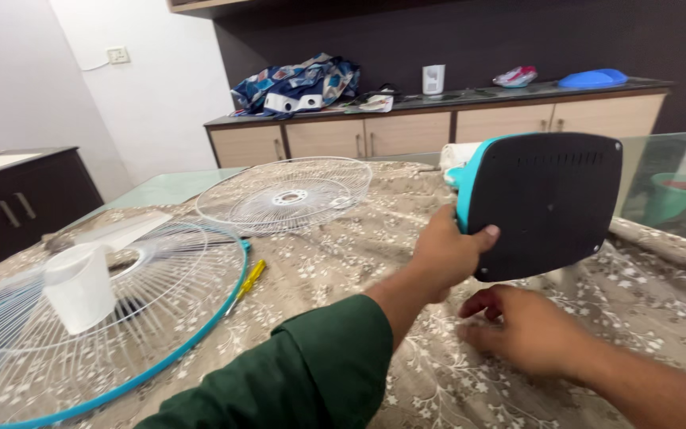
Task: The person uses a yellow screwdriver to remove screws from the back of a small electric fan's motor housing. They then detach the rear grille and separate the motor assembly from the fan body, placing the parts on the table.
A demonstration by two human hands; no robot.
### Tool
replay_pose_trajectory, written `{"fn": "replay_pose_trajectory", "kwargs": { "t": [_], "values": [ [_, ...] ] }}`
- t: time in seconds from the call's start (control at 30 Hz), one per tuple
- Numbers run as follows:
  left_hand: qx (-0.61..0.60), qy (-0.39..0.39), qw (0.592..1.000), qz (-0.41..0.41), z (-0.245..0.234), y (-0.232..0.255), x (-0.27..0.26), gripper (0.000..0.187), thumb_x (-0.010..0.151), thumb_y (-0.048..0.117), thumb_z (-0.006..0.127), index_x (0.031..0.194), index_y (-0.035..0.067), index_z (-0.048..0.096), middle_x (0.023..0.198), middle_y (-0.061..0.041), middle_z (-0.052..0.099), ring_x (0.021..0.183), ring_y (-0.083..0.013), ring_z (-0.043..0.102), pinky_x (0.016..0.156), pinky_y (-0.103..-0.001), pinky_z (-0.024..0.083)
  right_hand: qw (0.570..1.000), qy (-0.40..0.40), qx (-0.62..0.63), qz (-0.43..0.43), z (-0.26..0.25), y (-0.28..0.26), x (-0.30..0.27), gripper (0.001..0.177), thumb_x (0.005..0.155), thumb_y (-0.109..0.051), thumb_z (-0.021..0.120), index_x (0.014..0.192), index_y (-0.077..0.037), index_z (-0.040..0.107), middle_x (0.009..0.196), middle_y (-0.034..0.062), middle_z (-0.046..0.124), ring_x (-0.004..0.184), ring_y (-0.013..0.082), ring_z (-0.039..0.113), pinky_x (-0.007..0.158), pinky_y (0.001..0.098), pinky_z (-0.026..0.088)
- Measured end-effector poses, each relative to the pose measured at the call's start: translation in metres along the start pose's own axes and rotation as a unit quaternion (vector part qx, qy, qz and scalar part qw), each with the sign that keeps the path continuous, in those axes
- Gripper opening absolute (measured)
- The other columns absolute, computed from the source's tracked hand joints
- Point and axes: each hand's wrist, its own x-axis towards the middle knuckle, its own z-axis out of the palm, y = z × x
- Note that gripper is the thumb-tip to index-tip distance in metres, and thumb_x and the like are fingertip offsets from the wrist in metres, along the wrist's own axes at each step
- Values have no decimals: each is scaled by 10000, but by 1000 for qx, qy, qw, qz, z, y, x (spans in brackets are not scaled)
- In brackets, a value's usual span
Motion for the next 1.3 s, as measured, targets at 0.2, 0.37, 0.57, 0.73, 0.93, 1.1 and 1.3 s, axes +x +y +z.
{"fn": "replay_pose_trajectory", "kwargs": {
  "t": [0.2, 0.37, 0.57, 0.73, 0.93, 1.1, 1.3],
  "values": [
    [-49, -24, 998, -31, 65, 22, -4, 601, 778, 175, 814, 1256, -30, 514, 1180, -206, 678, 1013, -298, 725, 788, -419, 622, 995, 1, -57, -78, -10, 31, -6, 556, 818, -484, 777, 1281, -198, 666, 1299, 27, 692, 1269, 210, 630, 1103, 358, 479],
    [18, -89, 995, -37, 111, 28, -1, 723, 772, 228, 840, 1299, -58, 436, 1191, -248, 651, 1031, -331, 720, 794, -411, 610, 988, -41, -144, -44, -21, 64, -9, 766, 855, -516, 732, 1498, -220, 440, 1555, 104, 380, 1470, 298, 360, 1206, 415, 345],
    [83, -114, 990, 31, 129, 15, 4, 829, 723, 262, 886, 1345, -47, 433, 1236, -242, 642, 1096, -345, 683, 860, -414, 576, 984, -71, -162, -37, -27, 77, -10, 754, 888, -545, 684, 1530, -246, 427, 1563, 103, 386, 1492, 311, 313, 1226, 429, 304],
    [126, -204, 970, 41, 115, -1, 20, 798, 749, 363, 875, 1305, -89, 525, 1185, -238, 684, 1065, -348, 698, 862, -423, 576, 984, -58, -158, -54, -23, 65, -7, 737, 868, -549, 710, 1476, -203, 475, 1507, 104, 461, 1430, 300, 409, 1194, 414, 351],
    [35, -174, 982, 65, 63, -37, 33, 634, 824, 368, 825, 1285, -38, 671, 1162, -151, 709, 1038, -268, 697, 842, -403, 582, 997, 4, -69, -42, -6, 37, 23, 608, 814, -517, 794, 1301, -181, 653, 1280, 109, 674, 1197, 275, 669, 1044, 396, 528],
    [-175, -22, 981, -87, -20, -72, 47, 611, 894, 356, 728, 1386, 21, 589, 1222, -153, 698, 1116, -278, 614, 920, -404, 522, 991, 90, 86, -44, 20, 28, 92, 564, 844, -436, 826, 1272, -106, 665, 1140, 83, 754, 1053, 232, 733, 911, 381, 555],
    [-426, 53, 888, -163, -137, -120, 55, 762, 927, 445, 662, 1536, 85, 380, 1508, -187, 470, 1342, -361, 509, 1091, -414, 468, 780, 70, 618, 75, 26, 32, 194, 690, 1003, -465, 762, 1470, -29, 502, 992, 114, 633, 754, 148, 450, 679, 290, 441]
  ]
}}
